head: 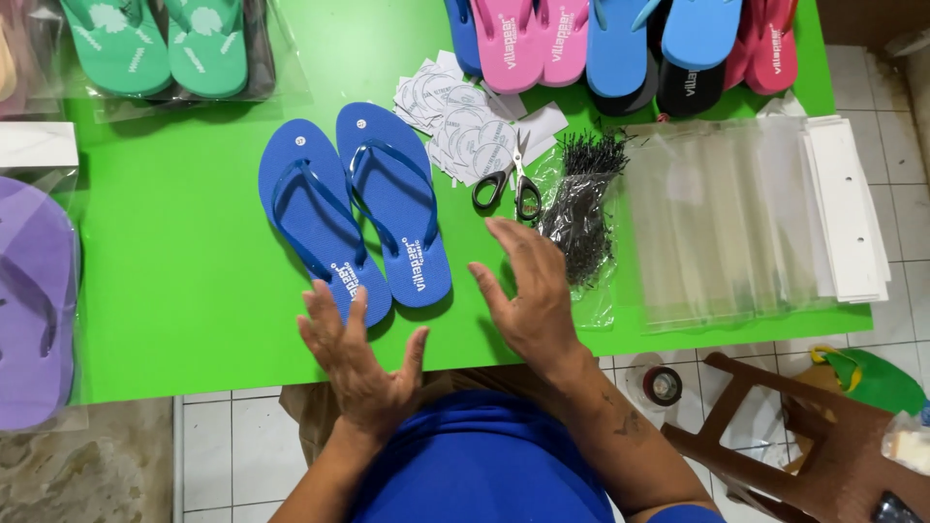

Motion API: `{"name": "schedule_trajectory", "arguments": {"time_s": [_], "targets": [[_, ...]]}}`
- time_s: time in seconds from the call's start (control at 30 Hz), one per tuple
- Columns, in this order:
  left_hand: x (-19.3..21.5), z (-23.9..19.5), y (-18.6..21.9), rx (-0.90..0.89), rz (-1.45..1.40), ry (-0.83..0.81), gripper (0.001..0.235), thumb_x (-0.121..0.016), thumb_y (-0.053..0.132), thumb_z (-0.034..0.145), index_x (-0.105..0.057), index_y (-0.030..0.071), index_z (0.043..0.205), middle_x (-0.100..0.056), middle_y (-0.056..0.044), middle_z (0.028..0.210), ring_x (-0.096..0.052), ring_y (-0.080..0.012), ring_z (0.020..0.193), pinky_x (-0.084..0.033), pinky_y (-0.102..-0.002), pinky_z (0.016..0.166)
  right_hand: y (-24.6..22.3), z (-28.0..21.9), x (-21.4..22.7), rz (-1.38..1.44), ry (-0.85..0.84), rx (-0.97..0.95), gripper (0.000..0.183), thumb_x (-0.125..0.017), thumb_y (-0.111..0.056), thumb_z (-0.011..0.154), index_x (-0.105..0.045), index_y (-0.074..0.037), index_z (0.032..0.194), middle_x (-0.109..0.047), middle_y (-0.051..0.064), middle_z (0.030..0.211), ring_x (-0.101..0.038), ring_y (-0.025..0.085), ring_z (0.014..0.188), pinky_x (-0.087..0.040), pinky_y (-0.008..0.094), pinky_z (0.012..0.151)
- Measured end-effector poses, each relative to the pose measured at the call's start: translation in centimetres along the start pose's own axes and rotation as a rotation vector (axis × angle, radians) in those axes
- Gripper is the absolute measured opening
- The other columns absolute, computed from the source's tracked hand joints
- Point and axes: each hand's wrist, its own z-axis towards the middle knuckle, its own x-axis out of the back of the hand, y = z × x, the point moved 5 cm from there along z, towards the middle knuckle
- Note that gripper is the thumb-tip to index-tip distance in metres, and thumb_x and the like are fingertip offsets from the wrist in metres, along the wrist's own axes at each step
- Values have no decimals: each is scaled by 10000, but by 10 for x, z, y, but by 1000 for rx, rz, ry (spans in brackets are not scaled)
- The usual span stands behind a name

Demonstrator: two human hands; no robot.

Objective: Packaging flip-flops by placing them in plastic bags, adding cardboard headers, and securing them with plastic ties.

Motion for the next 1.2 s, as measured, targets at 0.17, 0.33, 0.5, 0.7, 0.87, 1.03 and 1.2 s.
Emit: {"name": "schedule_trajectory", "arguments": {"time_s": [0.17,0.33,0.5,0.7,0.87,1.03,1.2], "targets": [[-21,5,67,-258,-274,-147,573,-703,326,1046,-440,72,1487,-302,-261,1638,-214,-395,1579,-122,-564,1329,33,-18,37,-214,266,2,315,-530,-266,1088,-649,-44,1278,-677,151,1281,-619,298,1206,-451,463,1079],[-72,36,122,-351,-306,-136,514,-515,207,1033,-460,95,1531,-378,-230,1626,-301,-381,1545,-168,-534,1269,52,-35,45,-164,303,-149,268,-466,-161,1115,-679,-101,1265,-656,63,1225,-622,283,1227,-439,455,1065],[-123,41,150,-395,-229,-212,550,-458,87,991,-468,82,1540,-408,-224,1618,-363,-351,1537,-243,-512,1262,74,-46,49,-59,394,-220,257,-470,-40,1084,-664,-52,1253,-669,115,1211,-640,344,1215,-472,446,1051],[-149,30,153,-409,-132,-496,639,-410,346,1076,-252,97,1643,-286,-175,1701,-260,-296,1594,-140,-499,1306,78,-29,69,192,408,-446,246,-497,-93,1065,-674,-43,1228,-726,124,1116,-701,203,988,-573,353,798],[-154,27,153,-444,-79,-636,679,-263,565,1075,-233,220,1659,-255,-138,1718,-188,-317,1610,-55,-532,1310,90,11,94,-4,365,-187,192,-615,-108,1110,-692,-3,1251,-631,172,1063,-707,334,880,-569,407,740],[-157,25,152,-447,-66,-674,674,-262,576,1070,-258,230,1648,-256,-147,1712,-185,-322,1606,-42,-532,1309,108,64,96,-162,172,-155,188,-608,-102,1109,-739,-48,1232,-558,126,976,-622,308,895,-545,386,772],[-155,28,152,-443,-79,-694,670,-244,579,1067,-312,218,1627,-273,-162,1701,-216,-329,1596,-61,-534,1308,168,98,77,-340,6,-182,162,-694,-248,1081,-755,-157,1200,-500,43,935,-598,343,966,-501,477,833]]}}
